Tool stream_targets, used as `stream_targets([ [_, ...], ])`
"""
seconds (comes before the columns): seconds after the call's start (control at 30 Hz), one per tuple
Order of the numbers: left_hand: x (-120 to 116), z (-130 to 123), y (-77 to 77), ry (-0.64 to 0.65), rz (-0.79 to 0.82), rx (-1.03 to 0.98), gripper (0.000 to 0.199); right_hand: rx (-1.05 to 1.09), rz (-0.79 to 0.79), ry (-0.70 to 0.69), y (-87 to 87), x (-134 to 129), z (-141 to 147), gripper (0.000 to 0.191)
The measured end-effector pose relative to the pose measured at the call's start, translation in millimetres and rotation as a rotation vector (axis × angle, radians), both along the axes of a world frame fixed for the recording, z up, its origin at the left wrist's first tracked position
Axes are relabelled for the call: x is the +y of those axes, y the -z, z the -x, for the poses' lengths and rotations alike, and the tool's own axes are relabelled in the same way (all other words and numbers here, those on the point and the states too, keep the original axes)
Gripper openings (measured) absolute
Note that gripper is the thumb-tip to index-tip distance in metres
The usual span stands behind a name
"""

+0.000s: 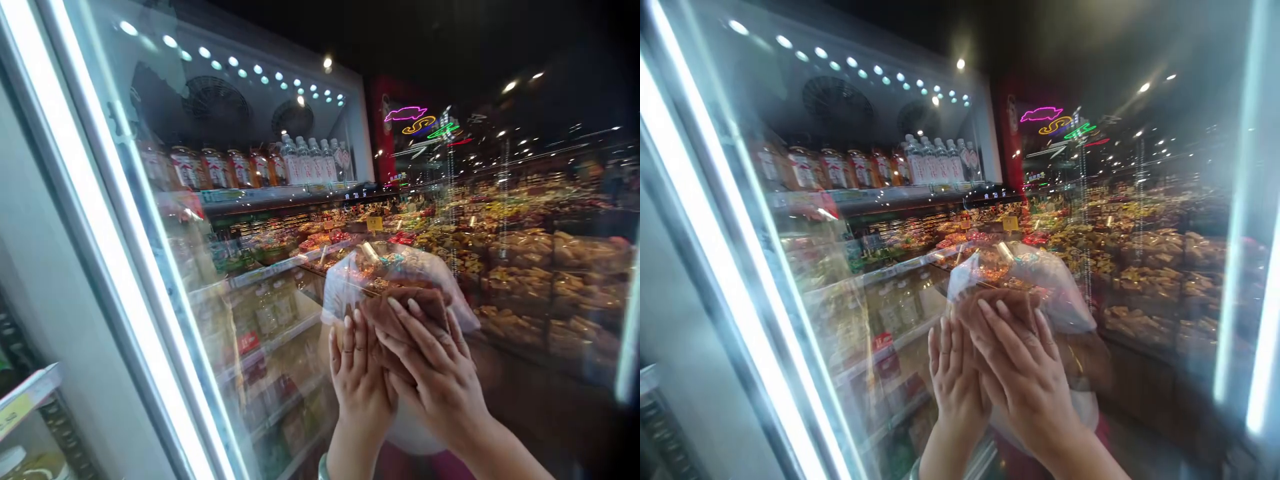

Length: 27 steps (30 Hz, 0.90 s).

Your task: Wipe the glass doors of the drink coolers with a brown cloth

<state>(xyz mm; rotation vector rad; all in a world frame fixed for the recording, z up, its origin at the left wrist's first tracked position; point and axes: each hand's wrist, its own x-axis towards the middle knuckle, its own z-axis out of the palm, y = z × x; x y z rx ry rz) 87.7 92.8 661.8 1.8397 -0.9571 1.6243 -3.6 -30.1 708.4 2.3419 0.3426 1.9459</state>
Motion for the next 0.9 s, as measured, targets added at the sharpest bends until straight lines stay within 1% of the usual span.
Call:
stream_targets([
  [0.1,-1.5,1.3,-1.1,-0.002,0.01,0.004,0.08,0.016,0.06,0.013,15.3,-31.0,18.7,0.062],
  [0.13,-3.3,3.2,-3.0,-0.009,0.024,0.012,0.082,0.008,0.057,0.042,16.8,-42.4,25.3,0.064],
  [0.2,-10.6,9.1,-6.6,-0.014,0.077,0.033,0.083,-0.018,0.009,0.106,11.2,-57.8,33.8,0.068],
  [0.23,-15.7,12.8,-7.5,-0.009,0.108,0.049,0.083,-0.031,-0.024,0.132,5.1,-60.2,34.8,0.069],
  [0.3,-26.8,19.8,-6.0,0.011,0.158,0.087,0.081,-0.055,-0.074,0.149,-6.4,-55.6,31.5,0.067],
  [0.33,-32.0,22.7,-3.5,0.029,0.161,0.098,0.081,-0.061,-0.078,0.131,-8.8,-51.3,28.9,0.065],
  [0.37,-36.4,25.1,0.0,0.048,0.146,0.091,0.08,-0.053,-0.068,0.1,-7.5,-47.8,27.1,0.064],
  [0.4,-40.0,27.2,4.0,0.064,0.118,0.069,0.079,-0.036,-0.05,0.066,-2.6,-46.7,27.1,0.062],
  [0.47,-45.7,31.6,11.8,0.075,0.046,0.009,0.08,0.004,-0.008,0.023,15.1,-54.4,34.3,0.062],
  [0.53,-52.2,38.4,16.7,0.053,0.011,0.01,0.084,0.031,0.016,0.057,32.8,-72.8,49.1,0.066],
  [0.57,-56.9,43.1,17.8,0.042,0.006,0.03,0.086,0.041,0.015,0.09,37.9,-82.9,57.1,0.068],
  [0.6,-62.8,48.6,18.3,0.037,0.004,0.05,0.086,0.051,0.001,0.122,39.5,-91.5,64.1,0.069],
  [0.67,-78.2,60.4,19.3,0.043,-0.006,0.067,0.083,0.062,-0.07,0.152,34.5,-100.8,72.2,0.068],
  [0.73,-95.3,70.5,23.4,0.067,0.003,0.059,0.076,0.046,-0.163,0.125,28.3,-100.6,72.2,0.063],
  [0.77,-102.9,74.0,27.3,0.078,0.021,0.058,0.072,0.033,-0.196,0.097,28.6,-99.3,70.9,0.062],
  [0.83,-114.1,77.8,38.1,0.105,0.046,0.038,0.068,0.047,-0.202,0.035,39.4,-100.7,70.8,0.059],
  [0.9,-120.4,79.6,49.8,0.124,0.011,-0.003,0.066,0.088,-0.165,-0.003,58.8,-111.0,78.3,0.056],
])
